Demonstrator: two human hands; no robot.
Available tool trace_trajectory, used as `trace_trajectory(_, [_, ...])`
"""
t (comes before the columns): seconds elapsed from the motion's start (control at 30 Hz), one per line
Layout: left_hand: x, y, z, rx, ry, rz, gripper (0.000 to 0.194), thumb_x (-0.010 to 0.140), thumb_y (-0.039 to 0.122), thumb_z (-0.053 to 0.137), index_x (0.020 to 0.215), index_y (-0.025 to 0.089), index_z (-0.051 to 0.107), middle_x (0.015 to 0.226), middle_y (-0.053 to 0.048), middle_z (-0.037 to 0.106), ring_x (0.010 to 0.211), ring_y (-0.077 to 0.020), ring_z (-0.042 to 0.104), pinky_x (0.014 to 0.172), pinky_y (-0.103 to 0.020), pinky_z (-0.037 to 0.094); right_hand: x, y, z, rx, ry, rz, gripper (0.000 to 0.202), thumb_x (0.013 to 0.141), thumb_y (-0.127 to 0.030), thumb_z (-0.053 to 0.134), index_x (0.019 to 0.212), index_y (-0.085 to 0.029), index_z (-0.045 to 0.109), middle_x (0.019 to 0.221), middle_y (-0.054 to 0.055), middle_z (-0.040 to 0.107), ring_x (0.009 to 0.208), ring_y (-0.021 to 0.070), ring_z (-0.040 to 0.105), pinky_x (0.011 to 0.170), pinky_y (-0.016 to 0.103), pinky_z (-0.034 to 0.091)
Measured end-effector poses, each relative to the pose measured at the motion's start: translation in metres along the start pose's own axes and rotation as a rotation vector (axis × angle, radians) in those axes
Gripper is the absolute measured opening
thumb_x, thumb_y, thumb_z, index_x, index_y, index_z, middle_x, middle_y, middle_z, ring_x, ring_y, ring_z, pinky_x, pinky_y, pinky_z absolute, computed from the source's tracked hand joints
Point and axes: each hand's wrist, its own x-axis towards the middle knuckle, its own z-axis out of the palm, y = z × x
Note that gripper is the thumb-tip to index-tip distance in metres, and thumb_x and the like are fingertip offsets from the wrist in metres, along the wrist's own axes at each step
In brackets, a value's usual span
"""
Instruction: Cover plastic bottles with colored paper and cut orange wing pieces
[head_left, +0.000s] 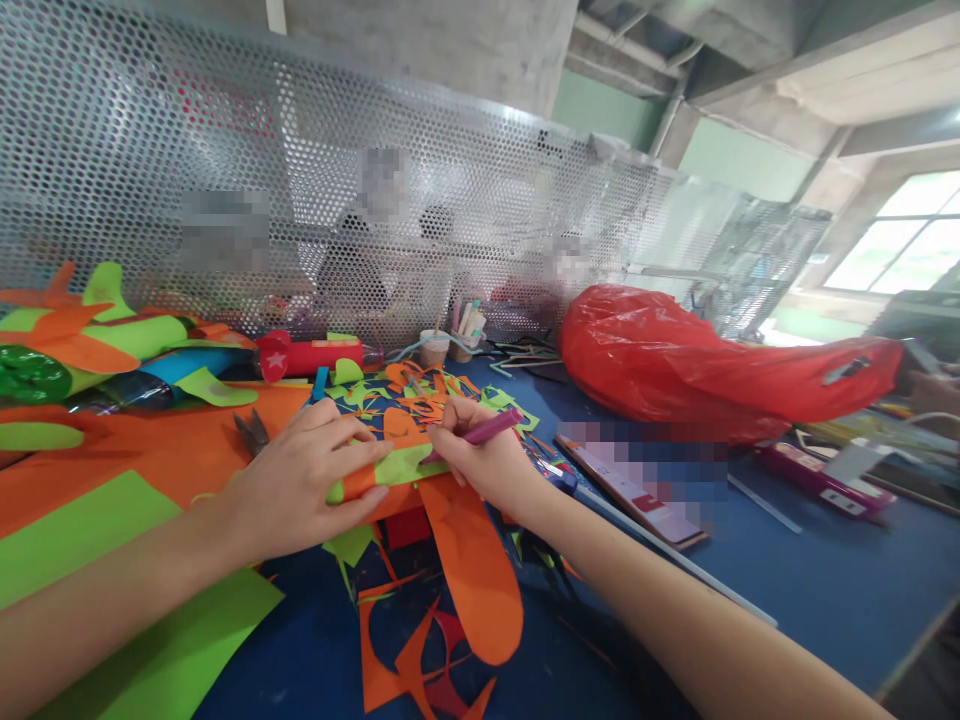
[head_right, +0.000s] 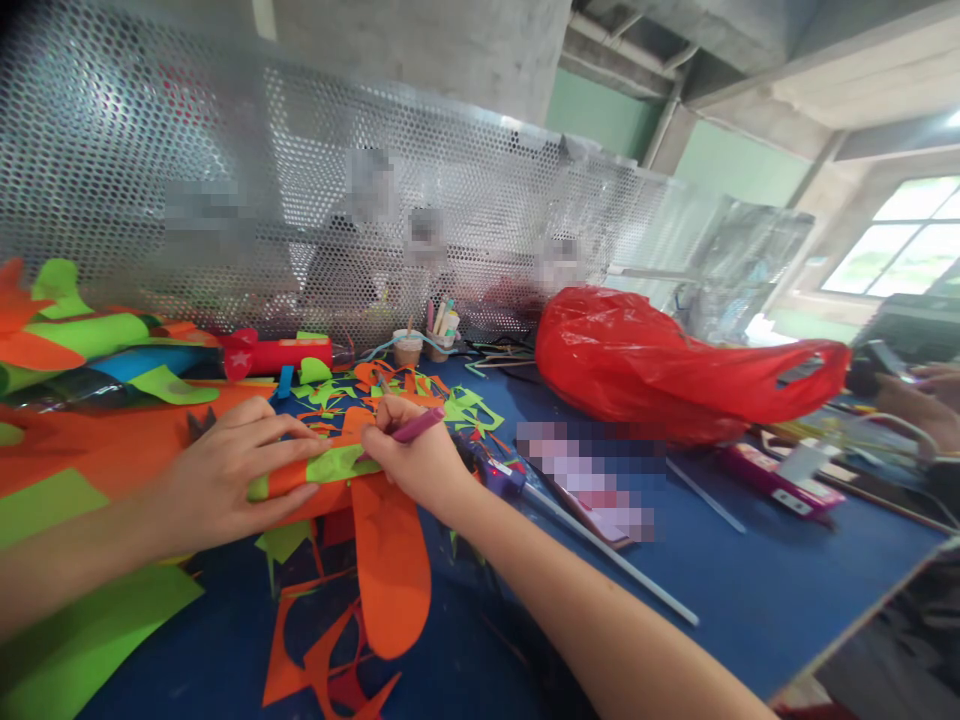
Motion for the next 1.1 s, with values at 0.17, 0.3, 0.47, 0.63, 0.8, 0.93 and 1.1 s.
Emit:
trace_trajectory(0.17, [0.0005, 0.0006, -0.0003, 0.002, -0.012, -0.013, 0.026, 0.098, 0.034, 0.054, 0.110, 0.019, 0.071, 0.103, -0.010, 0.070, 0.088, -0.0262, 0.053, 0.083, -0.044, 0.046, 0.0007, -0.0006, -0.0014, 0.014, 0.009, -0.004, 0.023, 0.079, -0.023, 0.054, 0.062, -0.025, 0.039, 0.040, -0.013, 0.041, 0.032, 0.0063, 0.032, 0.040, 0.023, 0.024])
trace_trajectory(0.3, [0.0002, -0.0003, -0.0006, -0.002, -0.009, -0.010, 0.024, 0.097, 0.034, 0.056, 0.109, 0.020, 0.072, 0.103, -0.010, 0.070, 0.088, -0.0262, 0.055, 0.083, -0.044, 0.046, -0.0004, -0.0018, -0.0020, -0.001, -0.011, -0.003, 0.024, 0.078, -0.024, 0.055, 0.062, -0.025, 0.037, 0.040, -0.013, 0.040, 0.033, 0.0065, 0.033, 0.041, 0.023, 0.026])
trace_trajectory(0.47, [-0.0001, -0.0008, -0.0007, -0.004, -0.009, -0.006, 0.024, 0.097, 0.034, 0.056, 0.110, 0.021, 0.071, 0.103, -0.009, 0.070, 0.088, -0.0258, 0.055, 0.082, -0.043, 0.046, 0.0002, -0.0004, -0.0020, -0.014, -0.013, -0.013, 0.024, 0.078, -0.023, 0.055, 0.062, -0.025, 0.038, 0.041, -0.012, 0.041, 0.035, 0.0067, 0.035, 0.043, 0.022, 0.029])
trace_trajectory(0.63, [0.0002, -0.0005, 0.0006, -0.003, 0.007, -0.011, 0.023, 0.096, 0.034, 0.057, 0.109, 0.022, 0.072, 0.102, -0.008, 0.071, 0.086, -0.0251, 0.055, 0.082, -0.042, 0.046, 0.0022, 0.0001, -0.0024, -0.016, 0.010, -0.009, 0.021, 0.075, -0.021, 0.053, 0.060, -0.025, 0.039, 0.041, -0.011, 0.041, 0.035, 0.0072, 0.033, 0.041, 0.022, 0.025])
trace_trajectory(0.8, [-0.0007, -0.0008, -0.0009, -0.006, 0.008, -0.016, 0.024, 0.096, 0.035, 0.058, 0.110, 0.021, 0.073, 0.102, -0.009, 0.070, 0.086, -0.0250, 0.055, 0.082, -0.042, 0.046, 0.0022, -0.0020, -0.0030, -0.028, 0.009, 0.001, 0.021, 0.076, -0.020, 0.053, 0.061, -0.025, 0.039, 0.041, -0.011, 0.041, 0.035, 0.0069, 0.033, 0.041, 0.021, 0.025])
trace_trajectory(0.93, [-0.0006, -0.0014, -0.0017, -0.006, -0.007, 0.004, 0.025, 0.096, 0.035, 0.057, 0.110, 0.021, 0.072, 0.102, -0.009, 0.070, 0.086, -0.0250, 0.055, 0.080, -0.041, 0.046, 0.0021, -0.0027, -0.0035, -0.004, -0.015, -0.003, 0.021, 0.076, -0.021, 0.054, 0.061, -0.025, 0.040, 0.040, -0.012, 0.041, 0.034, 0.0067, 0.033, 0.042, 0.021, 0.027])
trace_trajectory(1.1, [0.0002, -0.0005, -0.0002, -0.002, -0.008, -0.008, 0.026, 0.097, 0.035, 0.056, 0.110, 0.019, 0.072, 0.103, -0.010, 0.070, 0.088, -0.0262, 0.055, 0.083, -0.044, 0.045, 0.0022, -0.0020, -0.0034, 0.009, -0.003, -0.002, 0.021, 0.075, -0.021, 0.054, 0.061, -0.025, 0.039, 0.039, -0.013, 0.041, 0.032, 0.0064, 0.032, 0.040, 0.021, 0.024])
